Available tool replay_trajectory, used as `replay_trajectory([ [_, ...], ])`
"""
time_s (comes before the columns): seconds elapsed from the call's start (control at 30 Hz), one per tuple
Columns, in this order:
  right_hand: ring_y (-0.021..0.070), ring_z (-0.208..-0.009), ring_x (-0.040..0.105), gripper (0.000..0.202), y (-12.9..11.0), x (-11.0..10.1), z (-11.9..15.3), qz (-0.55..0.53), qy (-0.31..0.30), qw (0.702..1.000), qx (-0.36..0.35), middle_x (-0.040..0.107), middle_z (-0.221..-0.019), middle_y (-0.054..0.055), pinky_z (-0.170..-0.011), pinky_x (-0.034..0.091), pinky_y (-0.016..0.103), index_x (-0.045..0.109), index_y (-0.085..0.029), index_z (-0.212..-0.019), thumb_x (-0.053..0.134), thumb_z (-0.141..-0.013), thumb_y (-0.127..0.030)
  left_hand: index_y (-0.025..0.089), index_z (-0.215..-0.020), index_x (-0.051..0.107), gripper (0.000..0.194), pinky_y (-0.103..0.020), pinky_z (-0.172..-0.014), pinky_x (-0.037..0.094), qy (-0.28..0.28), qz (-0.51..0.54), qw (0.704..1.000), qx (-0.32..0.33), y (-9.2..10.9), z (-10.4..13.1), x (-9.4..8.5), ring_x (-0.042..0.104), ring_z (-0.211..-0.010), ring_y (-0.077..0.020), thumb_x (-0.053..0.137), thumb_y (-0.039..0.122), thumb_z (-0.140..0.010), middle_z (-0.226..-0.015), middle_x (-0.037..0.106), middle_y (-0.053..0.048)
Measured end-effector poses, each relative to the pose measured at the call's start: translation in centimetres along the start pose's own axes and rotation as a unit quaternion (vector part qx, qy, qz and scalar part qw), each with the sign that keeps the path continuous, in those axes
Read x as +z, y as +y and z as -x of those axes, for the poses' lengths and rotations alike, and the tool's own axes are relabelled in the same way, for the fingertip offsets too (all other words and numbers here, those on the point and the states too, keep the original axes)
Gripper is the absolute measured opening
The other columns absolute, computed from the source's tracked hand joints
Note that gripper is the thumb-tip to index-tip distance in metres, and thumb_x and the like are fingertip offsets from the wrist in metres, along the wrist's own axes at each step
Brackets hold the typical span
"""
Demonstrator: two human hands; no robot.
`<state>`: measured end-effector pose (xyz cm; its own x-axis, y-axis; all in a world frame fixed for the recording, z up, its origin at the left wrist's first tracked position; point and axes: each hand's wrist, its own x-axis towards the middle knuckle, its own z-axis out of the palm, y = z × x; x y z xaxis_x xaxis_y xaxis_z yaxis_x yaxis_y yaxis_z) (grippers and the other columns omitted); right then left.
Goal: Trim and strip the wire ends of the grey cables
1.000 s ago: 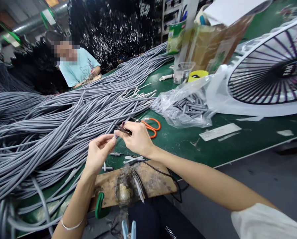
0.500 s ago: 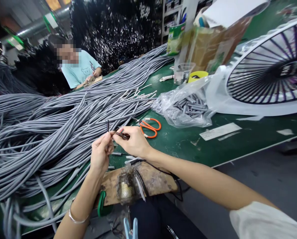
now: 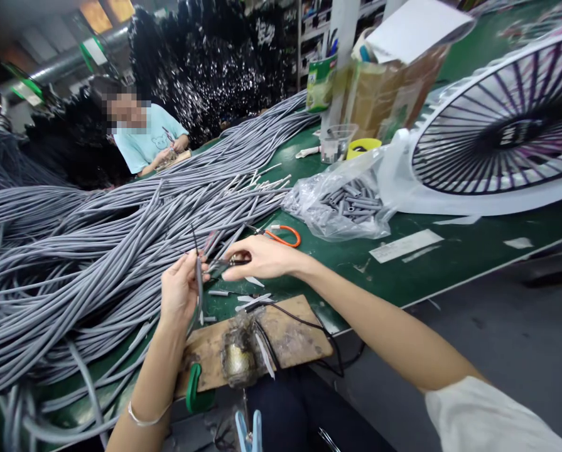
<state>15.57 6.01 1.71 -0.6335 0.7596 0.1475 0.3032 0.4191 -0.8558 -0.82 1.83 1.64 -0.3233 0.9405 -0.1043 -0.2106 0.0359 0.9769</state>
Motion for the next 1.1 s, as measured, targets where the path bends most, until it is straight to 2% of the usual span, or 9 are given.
replay_trajectory([
  [0.07,0.0147,-0.07,0.059,0.035,0.2,-1.7,0.3,0.14,-0.023,0.988,0.067,0.067,-0.08,0.004,-0.061,0.044,0.022,0.066,-0.013,-0.097,0.069,-0.066,-0.029,0.011,-0.069,0.063,0.04,-0.018,-0.047,0.048,-0.004,-0.013,1.0,0.0,0.2,-0.2,-0.3,0.058,-0.049,-0.0084,0.078,0.041,-0.049,-0.059,0.062,0.0],
  [0.17,0.0224,-0.082,0.062,0.024,0.9,-3.0,0.3,0.315,0.062,0.926,0.198,0.067,-0.088,0.013,-0.066,0.045,0.027,0.068,-0.011,-0.089,0.068,-0.065,-0.015,0.01,-0.078,0.066,0.041,-0.02,-0.054,0.05,-0.064,-0.103,0.993,-0.012,0.1,-0.4,-0.8,0.06,-0.053,-0.0101,0.081,0.032,-0.047,-0.061,0.065,-0.001],
  [0.27,0.0268,-0.078,0.064,0.017,1.9,-2.8,0.0,0.34,0.09,0.902,0.25,0.067,-0.081,0.016,-0.06,0.044,0.029,0.067,-0.012,-0.071,0.07,-0.055,-0.008,0.009,-0.071,0.068,0.031,-0.02,-0.057,0.049,-0.112,-0.199,0.973,-0.017,-0.1,-0.6,-1.1,0.062,-0.058,-0.0117,0.08,0.023,-0.046,-0.064,0.067,-0.004],
  [0.4,0.0246,-0.07,0.064,0.005,2.3,-3.0,-0.1,0.341,0.113,0.899,0.249,0.065,-0.07,0.012,-0.057,0.043,0.028,0.063,-0.015,-0.06,0.066,-0.058,-0.012,0.01,-0.066,0.065,0.025,-0.02,-0.052,0.047,-0.107,-0.171,0.98,0.0,0.3,-0.3,-1.1,0.059,-0.052,-0.0113,0.076,0.027,-0.051,-0.058,0.063,-0.002],
  [0.47,0.0203,-0.064,0.063,0.003,2.0,-3.6,0.1,0.314,0.13,0.916,0.212,0.064,-0.066,0.007,-0.055,0.043,0.027,0.062,-0.016,-0.065,0.06,-0.063,-0.015,0.011,-0.068,0.065,0.026,-0.018,-0.047,0.042,-0.1,-0.136,0.985,0.035,0.8,-0.1,-1.2,0.054,-0.048,-0.0088,0.074,0.03,-0.053,-0.053,0.059,0.001],
  [0.57,0.0121,-0.053,0.055,0.014,1.1,-4.1,0.4,0.145,0.169,0.973,0.057,0.06,-0.063,0.001,-0.052,0.043,0.023,0.059,-0.016,-0.078,0.056,-0.07,-0.027,0.01,-0.069,0.065,0.028,-0.016,-0.043,0.036,-0.098,-0.105,0.986,0.08,1.6,0.4,-1.4,0.046,-0.045,-0.0056,0.073,0.034,-0.056,-0.052,0.055,0.002],
  [0.67,0.009,-0.053,0.045,0.025,0.2,-3.4,0.4,0.038,0.178,0.982,-0.059,0.052,-0.062,-0.002,-0.052,0.041,0.021,0.055,-0.016,-0.074,0.064,-0.066,-0.039,0.01,-0.068,0.065,0.031,-0.016,-0.042,0.034,-0.087,-0.09,0.986,0.106,2.0,0.7,-1.7,0.042,-0.045,-0.0054,0.074,0.037,-0.055,-0.054,0.054,0.001],
  [0.87,0.0072,-0.052,0.034,0.039,-0.8,-1.7,0.3,0.058,0.163,0.98,-0.1,0.039,-0.057,-0.005,-0.05,0.032,0.02,0.043,-0.017,-0.058,0.066,-0.066,-0.048,0.011,-0.068,0.068,0.029,-0.018,-0.045,0.037,-0.101,-0.127,0.977,0.139,1.9,0.9,-1.8,0.046,-0.049,-0.0082,0.072,0.039,-0.059,-0.058,0.058,-0.002],
  [1.1,0.0086,-0.053,0.041,0.027,0.3,-0.8,0.2,0.144,0.132,0.966,-0.167,0.051,-0.062,-0.001,-0.051,0.036,0.02,0.054,-0.016,-0.065,0.062,-0.075,-0.04,0.013,-0.07,0.07,0.021,-0.02,-0.047,0.039,-0.122,-0.191,0.959,0.169,1.4,1.2,-1.5,0.048,-0.05,-0.0103,0.066,0.033,-0.066,-0.058,0.061,-0.003],
])
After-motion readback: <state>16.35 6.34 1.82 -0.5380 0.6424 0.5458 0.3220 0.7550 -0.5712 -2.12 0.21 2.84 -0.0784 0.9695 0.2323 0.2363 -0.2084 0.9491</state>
